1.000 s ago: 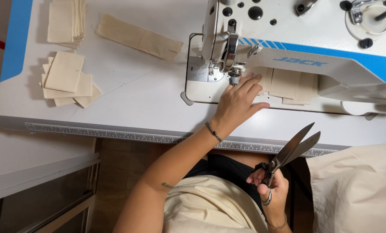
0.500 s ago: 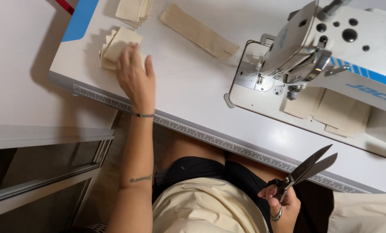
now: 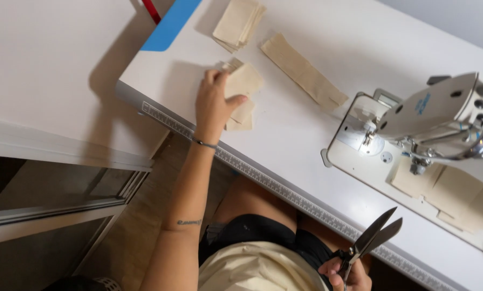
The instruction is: Trimming the edges and loose threads of small rectangular material pieces using scissors at a sewing station.
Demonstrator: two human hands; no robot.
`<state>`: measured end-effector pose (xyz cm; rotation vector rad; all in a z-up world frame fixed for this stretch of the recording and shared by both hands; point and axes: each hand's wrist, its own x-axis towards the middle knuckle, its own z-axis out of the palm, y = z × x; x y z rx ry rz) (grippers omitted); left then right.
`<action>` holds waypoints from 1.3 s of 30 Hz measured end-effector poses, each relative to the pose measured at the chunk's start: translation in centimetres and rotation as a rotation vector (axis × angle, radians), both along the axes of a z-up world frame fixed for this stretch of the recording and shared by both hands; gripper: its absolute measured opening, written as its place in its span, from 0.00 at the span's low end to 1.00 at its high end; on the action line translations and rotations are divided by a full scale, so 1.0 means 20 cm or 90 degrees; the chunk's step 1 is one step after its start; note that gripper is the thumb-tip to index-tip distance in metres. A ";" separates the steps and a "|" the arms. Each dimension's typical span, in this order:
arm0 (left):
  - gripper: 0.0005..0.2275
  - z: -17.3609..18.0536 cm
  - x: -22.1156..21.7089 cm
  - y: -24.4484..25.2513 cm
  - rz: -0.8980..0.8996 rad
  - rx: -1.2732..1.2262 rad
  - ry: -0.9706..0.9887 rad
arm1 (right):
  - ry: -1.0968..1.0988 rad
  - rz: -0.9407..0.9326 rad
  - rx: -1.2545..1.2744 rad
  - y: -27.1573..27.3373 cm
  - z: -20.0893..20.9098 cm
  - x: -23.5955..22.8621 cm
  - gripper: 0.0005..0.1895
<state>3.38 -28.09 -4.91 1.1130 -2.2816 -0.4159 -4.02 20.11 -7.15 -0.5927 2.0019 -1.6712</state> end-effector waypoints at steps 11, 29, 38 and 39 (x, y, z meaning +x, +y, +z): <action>0.05 0.09 -0.14 0.21 -0.037 -0.239 0.186 | 0.051 0.079 0.048 -0.21 0.04 -0.01 0.19; 0.11 0.18 -0.12 1.32 -0.320 0.908 0.534 | 0.009 -0.168 -0.123 -0.35 0.36 -0.18 0.15; 0.18 0.30 -0.26 1.29 -0.489 0.549 0.387 | 0.077 -0.188 -0.109 -0.29 0.40 -0.26 0.16; 0.09 0.29 -0.28 1.27 -0.577 0.280 0.374 | 0.102 -0.194 -0.125 -0.30 0.42 -0.25 0.16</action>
